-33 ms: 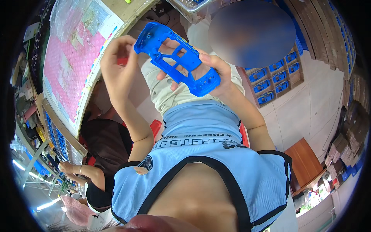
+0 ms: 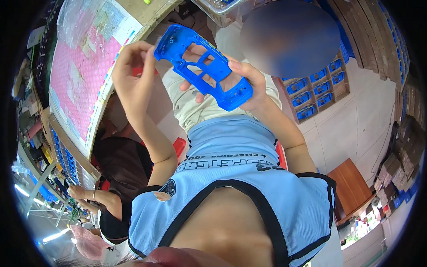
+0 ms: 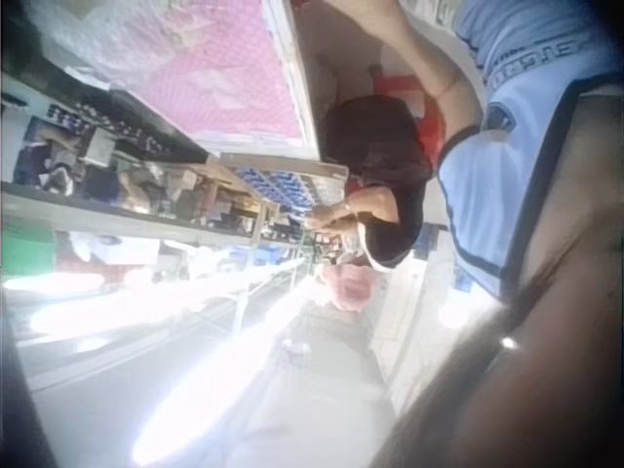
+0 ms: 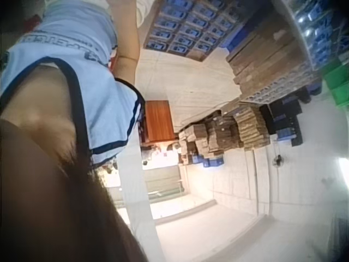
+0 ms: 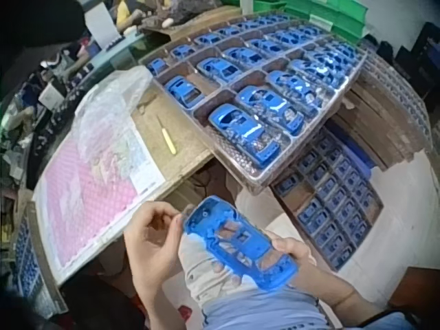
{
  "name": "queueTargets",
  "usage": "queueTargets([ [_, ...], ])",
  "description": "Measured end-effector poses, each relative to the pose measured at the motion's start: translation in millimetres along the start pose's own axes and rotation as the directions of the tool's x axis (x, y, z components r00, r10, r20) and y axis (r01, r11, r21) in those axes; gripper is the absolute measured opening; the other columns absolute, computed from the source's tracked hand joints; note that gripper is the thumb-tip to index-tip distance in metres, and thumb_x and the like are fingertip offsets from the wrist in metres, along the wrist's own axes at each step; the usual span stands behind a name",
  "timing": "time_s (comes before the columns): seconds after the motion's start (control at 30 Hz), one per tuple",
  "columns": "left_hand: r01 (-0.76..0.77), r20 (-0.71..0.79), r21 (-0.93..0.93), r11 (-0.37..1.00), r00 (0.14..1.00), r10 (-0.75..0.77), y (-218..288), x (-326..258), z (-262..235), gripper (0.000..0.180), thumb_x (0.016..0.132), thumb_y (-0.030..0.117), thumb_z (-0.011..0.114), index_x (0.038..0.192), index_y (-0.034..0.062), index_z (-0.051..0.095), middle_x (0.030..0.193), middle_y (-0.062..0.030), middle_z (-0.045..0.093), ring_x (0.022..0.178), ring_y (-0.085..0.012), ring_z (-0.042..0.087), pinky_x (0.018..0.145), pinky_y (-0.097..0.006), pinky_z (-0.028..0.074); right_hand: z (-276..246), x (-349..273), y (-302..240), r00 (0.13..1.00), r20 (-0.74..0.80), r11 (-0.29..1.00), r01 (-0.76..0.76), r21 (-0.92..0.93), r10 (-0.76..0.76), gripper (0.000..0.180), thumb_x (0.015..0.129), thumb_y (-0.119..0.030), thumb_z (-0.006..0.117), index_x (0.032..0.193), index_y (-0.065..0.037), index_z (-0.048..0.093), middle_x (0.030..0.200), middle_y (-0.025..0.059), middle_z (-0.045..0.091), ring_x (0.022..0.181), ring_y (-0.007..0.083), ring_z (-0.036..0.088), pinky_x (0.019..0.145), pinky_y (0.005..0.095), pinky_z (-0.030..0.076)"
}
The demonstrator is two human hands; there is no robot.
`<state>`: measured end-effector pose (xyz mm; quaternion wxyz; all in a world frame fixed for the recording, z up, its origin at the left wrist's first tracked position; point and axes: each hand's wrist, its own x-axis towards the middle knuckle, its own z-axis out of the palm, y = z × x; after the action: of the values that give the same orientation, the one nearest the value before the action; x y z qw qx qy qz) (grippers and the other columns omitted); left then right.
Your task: The person assembles toy cars by taking plastic car shells, inserting clear plastic components into them by hand, and setting them aside.
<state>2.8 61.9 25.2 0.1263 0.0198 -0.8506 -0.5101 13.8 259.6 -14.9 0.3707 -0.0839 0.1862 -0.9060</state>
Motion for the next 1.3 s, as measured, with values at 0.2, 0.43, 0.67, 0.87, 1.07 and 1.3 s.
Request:
queueTargets([
  [0.2, -0.272, -0.204, 0.203, 0.941, 0.928, 0.312, 22.0, -3.7, 15.3, 0.011, 0.070, 0.001, 0.067, 0.077, 0.0038, 0.059, 0.067, -0.0025, 0.056, 0.057, -0.0116, 0.050, 0.054, -0.024, 0.035, 6.7, 2.8, 3.6, 0.998, -0.053, 0.999, 0.038, -0.023, -0.039, 0.077, 0.079, -0.043, 0.050, 0.136, 0.002, 0.023, 0.134, 0.0214, 0.035, 0.106, 0.0358, 0.052, 0.076, 0.0394, 0.050],
  [0.43, -0.378, -0.113, 0.409, 0.830, 0.882, 0.458, 23.7, -7.1, 30.6, 0.016, 0.065, 0.002, 0.068, 0.077, 0.0061, 0.058, 0.069, -0.0026, 0.055, 0.060, -0.0176, 0.049, 0.056, -0.029, 0.035, 15.4, -0.4, 3.3, 0.988, -0.142, 0.988, 0.043, -0.151, -0.065, 0.075, 0.079, -0.038, 0.052, 0.134, 0.005, 0.024, 0.130, 0.0209, 0.038, 0.103, 0.0339, 0.053, 0.076, 0.0400, 0.050],
  [0.67, -0.366, -0.015, 0.535, 0.762, 0.897, 0.441, 28.6, -6.6, 24.5, 0.011, 0.068, 0.003, 0.065, 0.076, 0.0058, 0.058, 0.069, -0.0038, 0.053, 0.065, -0.0193, 0.049, 0.059, -0.031, 0.036, 22.4, -1.8, 5.2, 0.975, -0.211, 0.946, 0.003, -0.323, -0.075, 0.080, 0.077, -0.042, 0.053, 0.135, 0.004, 0.023, 0.131, 0.0204, 0.037, 0.103, 0.0270, 0.051, 0.077, 0.0381, 0.048],
  [0.87, -0.309, 0.003, 0.585, 0.750, 0.925, 0.379, 36.4, -13.2, 26.6, 0.009, 0.071, 0.005, 0.064, 0.078, 0.0045, 0.060, 0.072, -0.0046, 0.054, 0.068, -0.0209, 0.050, 0.061, -0.033, 0.037, 18.0, -2.1, 9.4, 0.971, -0.213, 0.962, 0.046, -0.268, -0.106, 0.073, 0.079, -0.032, 0.054, 0.135, 0.002, 0.023, 0.124, 0.0210, 0.043, 0.090, 0.0294, 0.058, 0.079, 0.0364, 0.047],
  [1.07, -0.223, -0.133, 0.532, 0.817, 0.931, 0.341, 36.7, -14.4, 28.5, 0.010, 0.073, 0.003, 0.062, 0.082, 0.0034, 0.059, 0.074, -0.0059, 0.055, 0.068, -0.0221, 0.051, 0.062, -0.033, 0.040, 19.2, 0.5, 8.9, 0.975, -0.195, 0.979, 0.068, -0.193, -0.106, 0.076, 0.078, -0.035, 0.054, 0.135, 0.002, 0.023, 0.128, 0.0208, 0.040, 0.090, 0.0307, 0.059, 0.079, 0.0379, 0.047],
  [1.3, -0.140, 0.047, 0.246, 0.959, 0.990, 0.133, 32.9, -5.3, 22.6, 0.009, 0.077, 0.001, 0.057, 0.086, -0.0009, 0.056, 0.074, -0.0143, 0.057, 0.066, -0.0299, 0.056, 0.059, -0.036, 0.044, 14.9, 4.3, -0.1, 0.986, -0.148, 0.989, 0.051, -0.137, -0.071, 0.074, 0.078, -0.033, 0.054, 0.135, 0.002, 0.023, 0.124, 0.0202, 0.044, 0.095, 0.0299, 0.058, 0.080, 0.0375, 0.047],
])
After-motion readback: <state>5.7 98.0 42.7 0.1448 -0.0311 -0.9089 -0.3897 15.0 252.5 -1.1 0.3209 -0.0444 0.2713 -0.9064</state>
